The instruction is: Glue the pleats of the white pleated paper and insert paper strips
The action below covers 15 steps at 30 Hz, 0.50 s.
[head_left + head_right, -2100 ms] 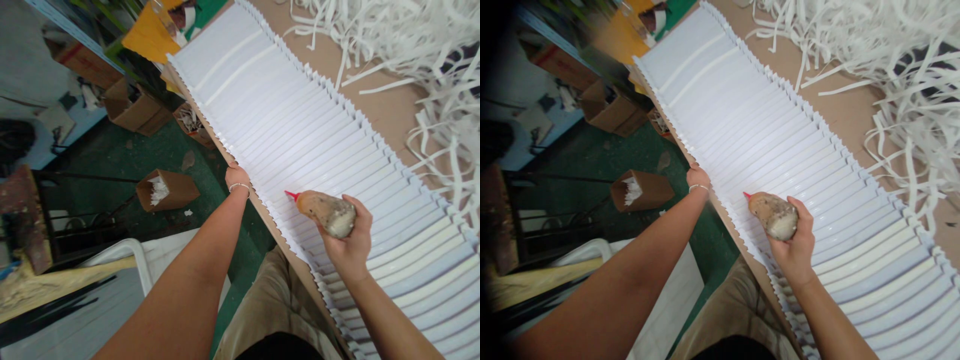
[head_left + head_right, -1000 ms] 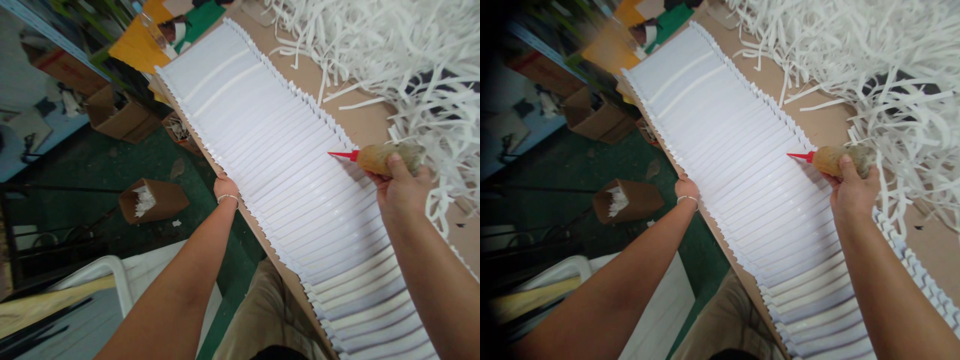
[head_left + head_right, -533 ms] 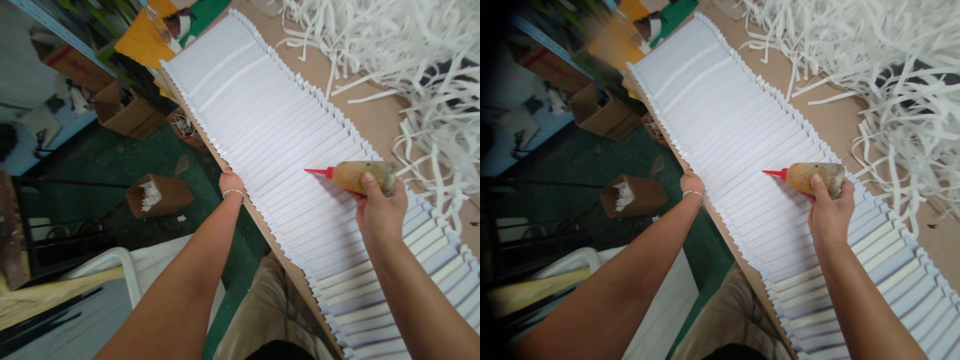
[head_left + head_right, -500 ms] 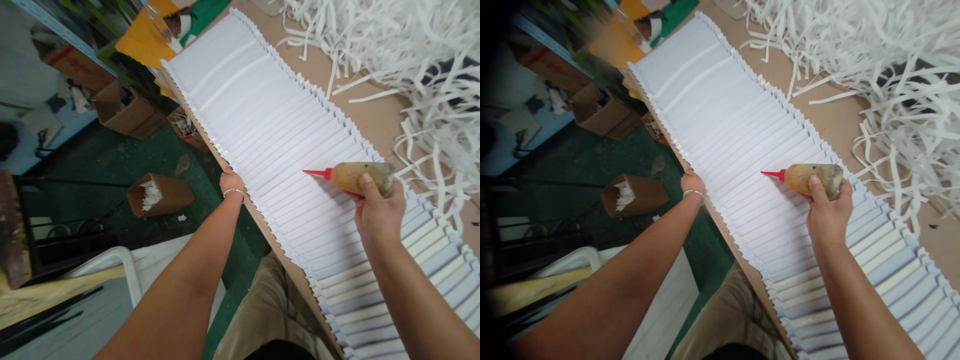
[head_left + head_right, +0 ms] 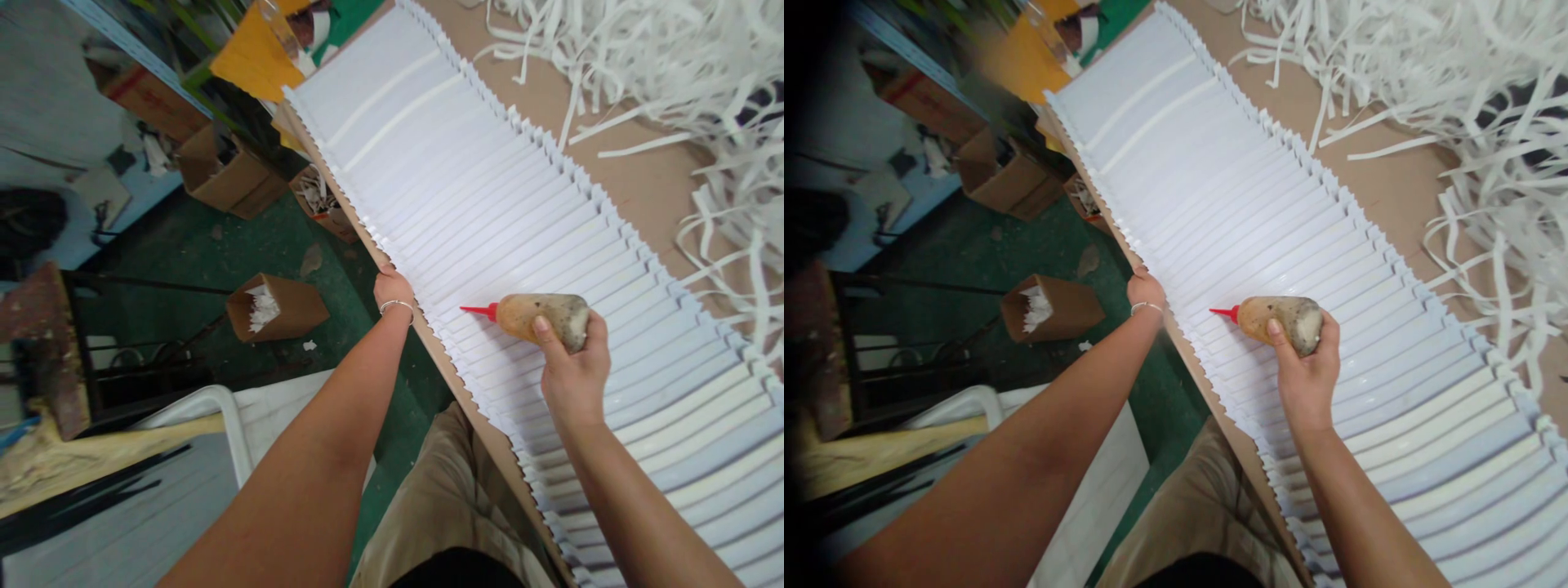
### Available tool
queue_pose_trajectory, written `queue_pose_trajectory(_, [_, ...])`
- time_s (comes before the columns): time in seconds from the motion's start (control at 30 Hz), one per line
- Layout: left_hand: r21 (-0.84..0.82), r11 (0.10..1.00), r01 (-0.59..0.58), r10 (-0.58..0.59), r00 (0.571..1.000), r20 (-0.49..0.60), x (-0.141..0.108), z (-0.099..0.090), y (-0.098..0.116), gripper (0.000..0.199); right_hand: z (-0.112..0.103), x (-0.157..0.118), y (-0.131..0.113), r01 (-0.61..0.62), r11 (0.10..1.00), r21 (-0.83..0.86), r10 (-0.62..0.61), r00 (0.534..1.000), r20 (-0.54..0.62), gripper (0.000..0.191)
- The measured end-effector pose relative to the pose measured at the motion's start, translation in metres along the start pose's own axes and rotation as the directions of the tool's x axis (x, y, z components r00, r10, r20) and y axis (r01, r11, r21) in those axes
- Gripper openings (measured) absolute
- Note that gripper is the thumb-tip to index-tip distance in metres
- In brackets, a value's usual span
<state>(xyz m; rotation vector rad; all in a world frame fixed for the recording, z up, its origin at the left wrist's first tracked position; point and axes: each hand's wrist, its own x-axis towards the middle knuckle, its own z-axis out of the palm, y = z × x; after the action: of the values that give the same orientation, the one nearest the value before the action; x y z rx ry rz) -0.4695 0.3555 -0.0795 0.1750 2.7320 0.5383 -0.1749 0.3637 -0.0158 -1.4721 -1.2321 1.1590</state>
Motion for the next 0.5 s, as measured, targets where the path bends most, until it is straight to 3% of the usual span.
queue_pose_trajectory(0.17, [-0.003, 1.0, -0.007, 0.007, 1.0, -0.006, 0.0, 0.0, -0.001, 0.033, 0.012, -0.019, -0.014, 0.074, 0.992, -0.103, -0.069, 0.996, 0.053, 0.063])
queue_pose_trajectory(0.3, [0.002, 1.0, -0.005, 0.005, 1.0, -0.012, 0.0, 0.001, -0.001, 0.034, 0.006, -0.026, -0.022, 0.255, 0.951, -0.174, -0.232, 0.962, 0.143, 0.065])
queue_pose_trajectory(0.37, [0.004, 1.0, -0.005, 0.005, 1.0, -0.015, 0.0, 0.002, -0.002, 0.034, -0.006, -0.022, -0.022, 0.383, 0.903, -0.195, -0.345, 0.916, 0.203, 0.071])
queue_pose_trajectory(0.5, [0.006, 1.0, -0.005, 0.005, 1.0, -0.024, 0.001, 0.003, -0.003, 0.035, -0.038, 0.011, -0.024, 0.608, 0.792, -0.056, -0.569, 0.768, 0.292, 0.088])
